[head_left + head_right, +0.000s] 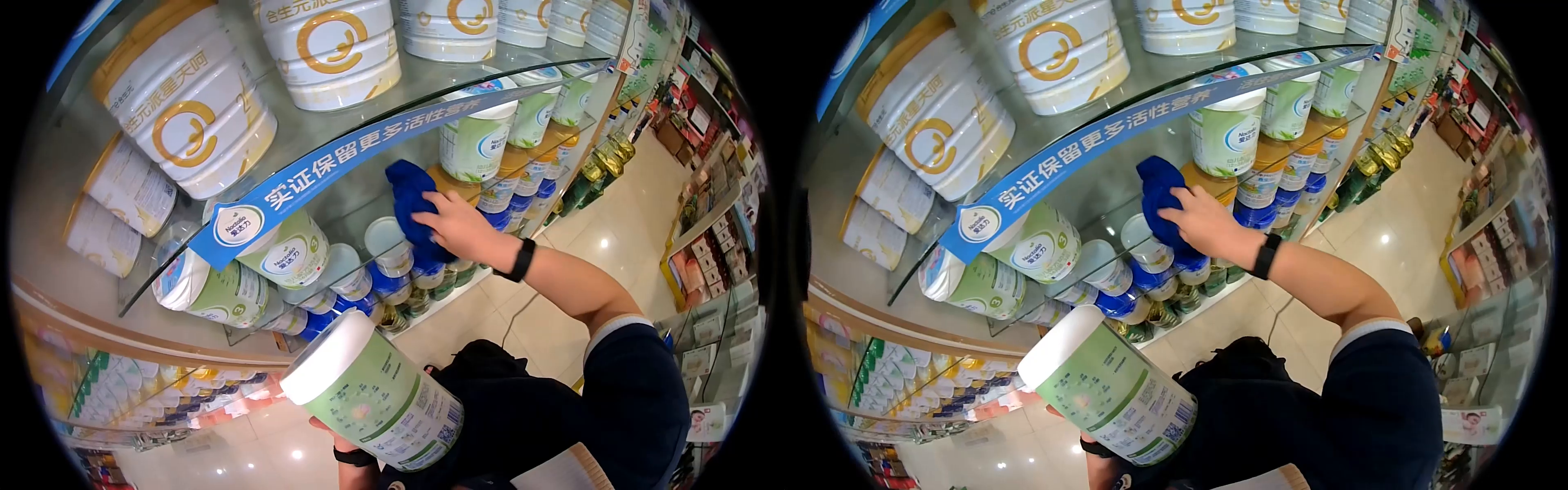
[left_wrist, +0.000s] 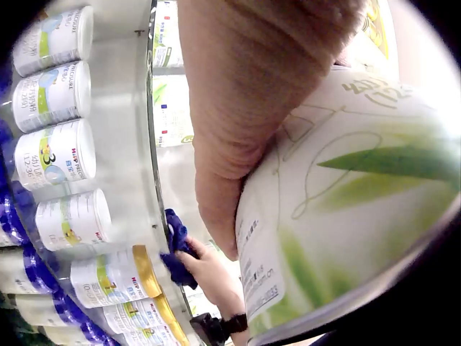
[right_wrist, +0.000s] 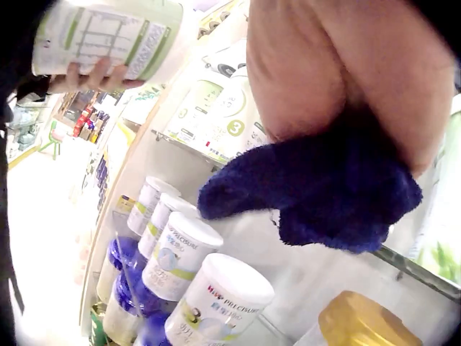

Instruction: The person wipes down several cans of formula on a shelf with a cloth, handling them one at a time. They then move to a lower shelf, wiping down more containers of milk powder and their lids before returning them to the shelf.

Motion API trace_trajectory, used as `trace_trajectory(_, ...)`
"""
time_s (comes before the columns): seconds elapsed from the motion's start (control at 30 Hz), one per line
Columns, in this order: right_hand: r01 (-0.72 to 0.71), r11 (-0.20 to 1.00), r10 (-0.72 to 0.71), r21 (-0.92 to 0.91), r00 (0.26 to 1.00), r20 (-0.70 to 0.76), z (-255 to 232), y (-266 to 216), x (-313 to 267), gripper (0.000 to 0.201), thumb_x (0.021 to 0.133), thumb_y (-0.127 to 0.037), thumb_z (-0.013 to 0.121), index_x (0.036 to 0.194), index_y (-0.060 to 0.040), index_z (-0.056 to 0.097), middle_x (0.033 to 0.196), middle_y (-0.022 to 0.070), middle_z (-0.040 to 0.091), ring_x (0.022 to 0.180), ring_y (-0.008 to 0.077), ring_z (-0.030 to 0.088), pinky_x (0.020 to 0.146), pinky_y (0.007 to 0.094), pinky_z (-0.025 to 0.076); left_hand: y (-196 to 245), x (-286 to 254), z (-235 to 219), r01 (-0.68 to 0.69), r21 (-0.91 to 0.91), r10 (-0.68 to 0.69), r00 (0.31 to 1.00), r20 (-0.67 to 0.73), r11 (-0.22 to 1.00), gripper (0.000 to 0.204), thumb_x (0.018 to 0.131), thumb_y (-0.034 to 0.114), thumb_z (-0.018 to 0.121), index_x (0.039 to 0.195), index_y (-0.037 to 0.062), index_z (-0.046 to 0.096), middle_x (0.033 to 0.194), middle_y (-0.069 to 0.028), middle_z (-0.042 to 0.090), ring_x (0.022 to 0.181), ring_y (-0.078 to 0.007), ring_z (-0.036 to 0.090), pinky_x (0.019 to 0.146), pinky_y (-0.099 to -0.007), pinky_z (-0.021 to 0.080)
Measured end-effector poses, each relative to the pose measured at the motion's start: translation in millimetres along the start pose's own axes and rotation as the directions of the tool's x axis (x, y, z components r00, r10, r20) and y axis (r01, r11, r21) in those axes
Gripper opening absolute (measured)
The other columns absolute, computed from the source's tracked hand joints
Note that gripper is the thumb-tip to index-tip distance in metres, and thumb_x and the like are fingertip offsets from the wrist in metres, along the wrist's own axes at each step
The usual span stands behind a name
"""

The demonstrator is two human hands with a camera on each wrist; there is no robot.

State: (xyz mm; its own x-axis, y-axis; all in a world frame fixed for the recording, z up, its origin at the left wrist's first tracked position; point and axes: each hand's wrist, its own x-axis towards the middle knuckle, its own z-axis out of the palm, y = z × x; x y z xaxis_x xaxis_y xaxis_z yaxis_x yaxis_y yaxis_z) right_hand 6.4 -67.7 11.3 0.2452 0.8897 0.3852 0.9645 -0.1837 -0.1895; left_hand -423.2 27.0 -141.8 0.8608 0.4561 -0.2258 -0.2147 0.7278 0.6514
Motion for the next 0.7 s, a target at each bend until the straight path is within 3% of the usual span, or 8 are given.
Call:
trace_trajectory(0.1,-0.086,0.966,0.050,0.245,0.987,0.150,-36.1,13.7,-30.3,0.042,0.074,-0.005,0.068,0.115,-0.0077,0.067,0.129,0.0189,0.054,0.109,0.0355,0.055,0.094,0.0388,0.047,7.2,7.4,5.8,-0.033,0.003,0.033,0.999,0.001,0.999,0.094,0.087,0.077,0.027,0.153,0.0096,0.022,0.152,-0.0168,0.034,0.134,-0.0352,0.041,0.108,-0.0501,0.038)
trace_trajectory(0.13,-0.335,0.796,0.185,0.505,0.928,0.324,-57.2,22.0,-27.4,0.037,0.075,-0.003,0.063,0.111,-0.0017,0.068,0.128,0.0197,0.055,0.115,0.0331,0.056,0.096,0.0363,0.047,9.8,9.9,7.7,-0.044,-0.002,0.044,0.999,0.001,0.999,0.094,0.087,0.077,0.027,0.153,0.0095,0.023,0.151,-0.0169,0.035,0.133,-0.0352,0.041,0.108,-0.0501,0.039)
trace_trajectory(0.2,-0.399,0.580,0.408,0.710,0.897,0.170,-77.1,17.3,-23.5,0.037,0.081,-0.008,0.063,0.117,0.0012,0.062,0.127,0.0227,0.055,0.111,0.0364,0.057,0.095,0.0362,0.047,9.7,9.4,9.9,-0.060,-0.008,0.060,0.998,-0.002,0.998,0.094,0.087,0.077,0.028,0.152,0.0093,0.023,0.151,-0.0170,0.035,0.133,-0.0353,0.042,0.107,-0.0501,0.039)
trace_trajectory(0.27,-0.134,0.846,0.296,0.517,0.923,-0.245,-70.1,18.8,-8.6,0.039,0.087,-0.011,0.062,0.123,0.0029,0.055,0.134,0.0240,0.050,0.120,0.0378,0.052,0.101,0.0383,0.043,10.6,7.3,12.0,-0.058,-0.007,0.058,0.998,-0.011,0.998,0.093,0.088,0.076,0.029,0.152,0.0092,0.023,0.151,-0.0171,0.036,0.133,-0.0353,0.042,0.107,-0.0501,0.039)
trace_trajectory(0.3,-0.077,0.951,0.152,0.300,0.960,-0.237,-61.8,19.5,1.4,0.045,0.089,-0.013,0.063,0.128,0.0041,0.049,0.142,0.0267,0.041,0.126,0.0413,0.046,0.106,0.0410,0.038,10.7,5.2,12.8,-0.059,-0.009,0.059,0.998,-0.015,0.998,0.093,0.088,0.076,0.029,0.152,0.0091,0.024,0.151,-0.0172,0.036,0.133,-0.0353,0.042,0.107,-0.0501,0.039)
trace_trajectory(0.4,-0.278,0.953,0.295,-0.121,0.941,0.165,2.8,22.9,21.2,0.064,0.092,-0.040,0.058,0.140,-0.0006,0.043,0.151,0.0311,0.028,0.132,0.0521,0.035,0.113,0.0479,0.029,7.8,-4.7,13.8,-0.073,-0.015,0.073,0.997,-0.038,0.997,0.092,0.088,0.075,0.030,0.152,0.0088,0.024,0.150,-0.0173,0.036,0.132,-0.0354,0.043,0.106,-0.0502,0.040)
trace_trajectory(0.5,-0.256,0.957,0.279,-0.139,0.941,0.190,24.4,15.6,62.7,0.070,0.091,-0.048,0.055,0.143,-0.0023,0.041,0.151,0.0325,0.027,0.132,0.0545,0.034,0.114,0.0496,0.027,3.2,-18.7,15.3,-0.096,-0.027,0.094,0.993,-0.078,0.995,0.091,0.088,0.074,0.031,0.152,0.0086,0.025,0.150,-0.0175,0.037,0.132,-0.0354,0.044,0.106,-0.0502,0.041)
trace_trajectory(0.7,-0.102,0.995,0.104,-0.021,0.972,0.211,41.4,-33.1,90.9,0.050,0.088,-0.034,0.061,0.133,-0.0113,0.053,0.147,0.0278,0.037,0.126,0.0479,0.043,0.110,0.0467,0.034,-5.1,-42.3,23.2,-0.134,-0.031,0.129,0.983,-0.135,0.991,0.090,0.089,0.073,0.033,0.151,0.0081,0.026,0.149,-0.0179,0.038,0.130,-0.0355,0.045,0.105,-0.0503,0.042)
